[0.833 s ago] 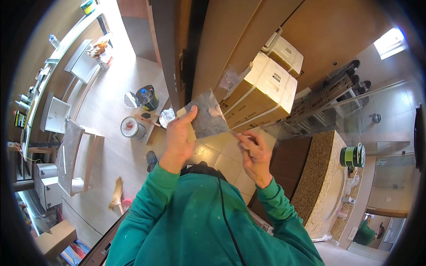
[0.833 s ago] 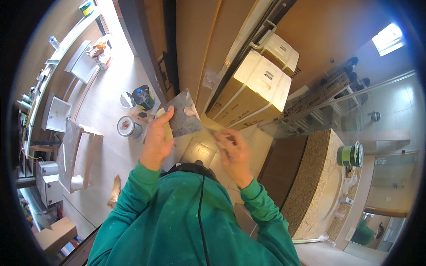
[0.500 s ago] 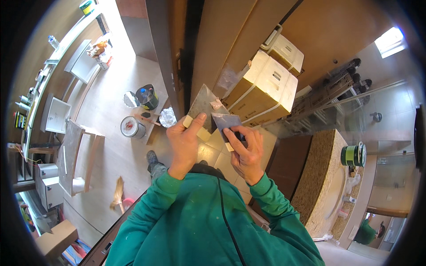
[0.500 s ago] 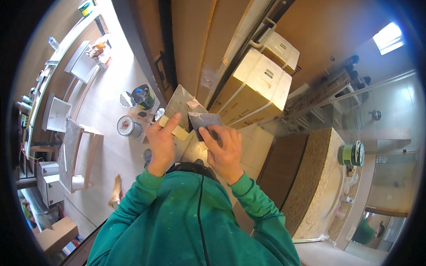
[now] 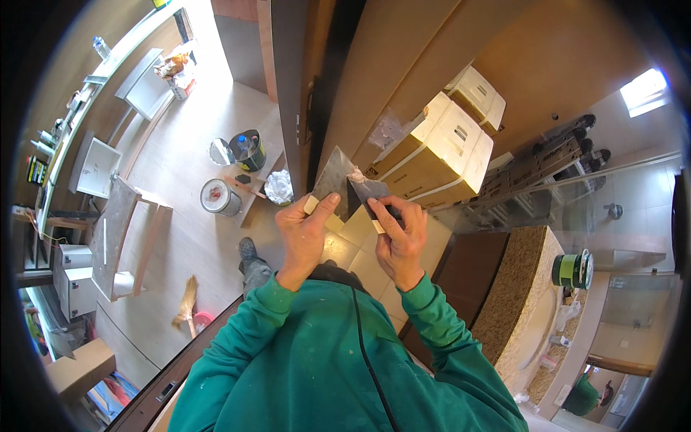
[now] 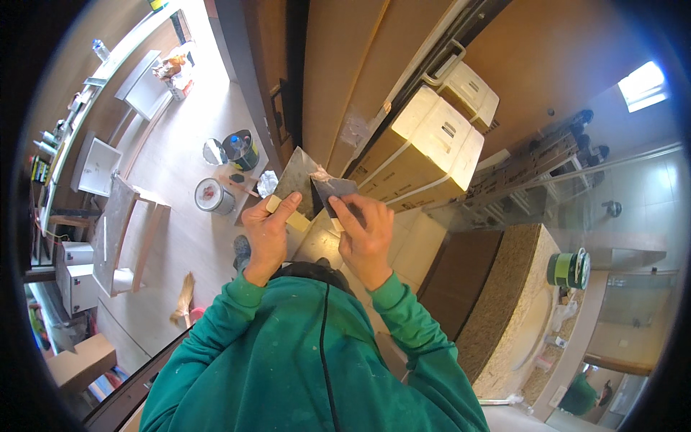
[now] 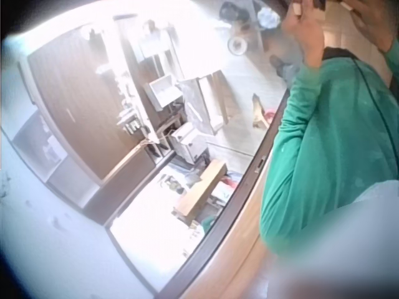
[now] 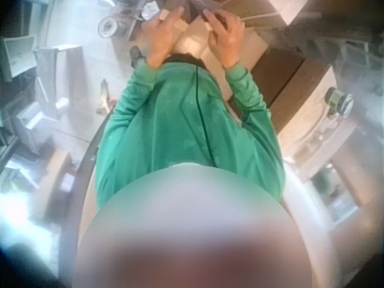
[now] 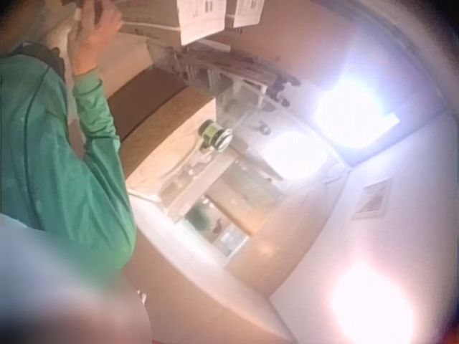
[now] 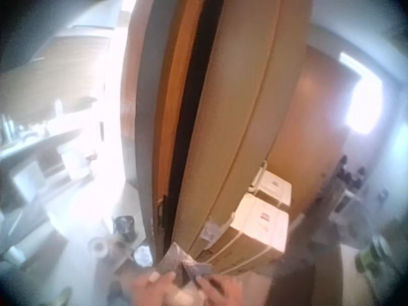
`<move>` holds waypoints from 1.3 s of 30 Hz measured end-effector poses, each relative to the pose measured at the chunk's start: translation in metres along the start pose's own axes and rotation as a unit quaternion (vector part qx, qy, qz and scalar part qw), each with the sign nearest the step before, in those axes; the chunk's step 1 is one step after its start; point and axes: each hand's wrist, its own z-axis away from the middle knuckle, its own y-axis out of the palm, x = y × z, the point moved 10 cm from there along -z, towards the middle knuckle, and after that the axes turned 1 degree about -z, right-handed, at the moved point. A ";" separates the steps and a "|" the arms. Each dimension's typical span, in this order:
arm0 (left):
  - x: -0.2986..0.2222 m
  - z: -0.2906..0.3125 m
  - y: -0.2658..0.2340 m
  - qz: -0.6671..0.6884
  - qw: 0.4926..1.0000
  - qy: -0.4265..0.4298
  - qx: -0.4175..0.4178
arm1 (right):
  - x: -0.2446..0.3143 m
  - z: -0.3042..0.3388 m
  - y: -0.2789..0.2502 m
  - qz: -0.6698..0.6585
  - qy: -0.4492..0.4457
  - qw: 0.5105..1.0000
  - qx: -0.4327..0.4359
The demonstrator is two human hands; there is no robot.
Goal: The person applies putty to a wooden door frame using a putty knife and a wooden stick. They repeatedly scoop putty from a container, spread it on the knife, and smooth it onto the frame edge.
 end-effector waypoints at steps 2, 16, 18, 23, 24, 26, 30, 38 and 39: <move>0.004 -0.004 -0.004 -0.020 1.000 0.005 0.002 | -0.004 -0.001 0.002 0.006 -0.001 1.000 0.003; 0.065 0.003 -0.089 0.086 0.989 -0.111 -0.045 | -0.107 -0.037 0.008 -0.105 0.126 0.986 0.030; 0.076 0.007 -0.109 0.097 0.986 -0.119 -0.062 | -0.111 -0.042 0.008 -0.130 0.129 0.982 0.039; 0.092 0.019 -0.142 0.096 0.982 -0.129 -0.096 | -0.127 -0.051 0.013 -0.150 0.150 0.975 0.059; 0.093 0.021 -0.147 0.074 0.983 -0.131 -0.105 | -0.131 -0.051 0.013 -0.155 0.155 0.974 0.053; 0.098 0.024 -0.152 0.090 0.980 -0.138 -0.110 | -0.142 -0.048 0.014 -0.161 0.184 0.968 0.050; 0.099 0.028 -0.156 0.091 0.980 -0.136 -0.112 | -0.164 -0.036 0.018 -0.182 0.251 0.950 0.050; 0.097 0.025 -0.145 0.108 0.980 -0.133 -0.099 | -0.185 -0.022 0.020 -0.196 0.273 0.942 0.021; 0.098 0.025 -0.146 0.094 0.980 -0.140 -0.103 | -0.187 -0.020 0.020 -0.193 0.280 0.940 0.027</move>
